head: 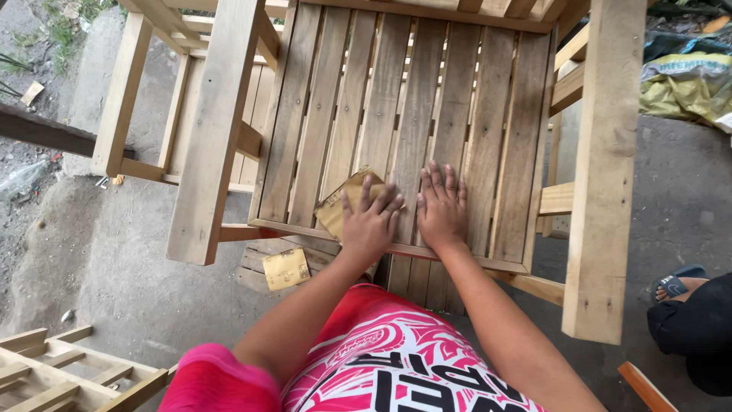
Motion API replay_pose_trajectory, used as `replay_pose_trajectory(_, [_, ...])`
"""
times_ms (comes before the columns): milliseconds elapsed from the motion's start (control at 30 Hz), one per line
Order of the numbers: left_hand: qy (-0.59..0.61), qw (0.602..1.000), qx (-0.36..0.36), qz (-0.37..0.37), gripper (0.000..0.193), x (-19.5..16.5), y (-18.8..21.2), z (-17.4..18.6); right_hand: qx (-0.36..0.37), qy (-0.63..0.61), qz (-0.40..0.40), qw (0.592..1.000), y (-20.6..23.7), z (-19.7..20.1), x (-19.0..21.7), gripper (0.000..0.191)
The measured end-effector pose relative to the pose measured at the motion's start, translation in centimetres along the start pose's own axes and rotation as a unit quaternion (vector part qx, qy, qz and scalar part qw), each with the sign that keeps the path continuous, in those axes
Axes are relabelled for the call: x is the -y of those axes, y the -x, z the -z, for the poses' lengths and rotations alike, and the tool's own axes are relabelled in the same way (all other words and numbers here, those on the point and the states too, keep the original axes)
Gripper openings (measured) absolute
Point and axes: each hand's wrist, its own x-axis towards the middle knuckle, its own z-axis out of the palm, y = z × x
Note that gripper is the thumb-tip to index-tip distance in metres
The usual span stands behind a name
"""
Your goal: The person sands the slatted seat of a wooden chair using a sanding block. They move the block back and forth across the slats, occasionally adjusting hand position to reach different areas.
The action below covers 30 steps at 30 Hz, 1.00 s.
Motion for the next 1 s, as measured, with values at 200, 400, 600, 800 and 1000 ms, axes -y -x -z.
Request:
replay_pose_trajectory(200, [0.025,0.999,-0.001,0.038,0.044,1.5,-9.0,-1.1,-0.002,-0.002,-0.007,1.0,0.4,-0.4,0.4,0.054])
replay_pose_trajectory(400, [0.023,0.999,-0.02,-0.013,0.043,0.3,0.7,0.5,-0.018,-0.002,-0.006,1.0,0.3,0.0,0.7,0.053])
replay_pose_trajectory(600, [0.024,0.993,-0.1,-0.06,0.04,1.2,-2.3,0.2,-0.027,-0.009,-0.007,1.0,0.5,0.2,0.9,0.053])
replay_pose_trajectory(800, [0.022,0.998,-0.036,-0.035,0.043,0.7,0.8,0.6,-0.027,-0.006,-0.011,1.0,0.5,0.6,1.3,0.052])
replay_pose_trajectory(1000, [0.035,0.996,0.08,-0.018,0.043,0.9,0.4,1.7,-0.036,-0.01,-0.008,0.999,0.4,1.1,1.6,0.052])
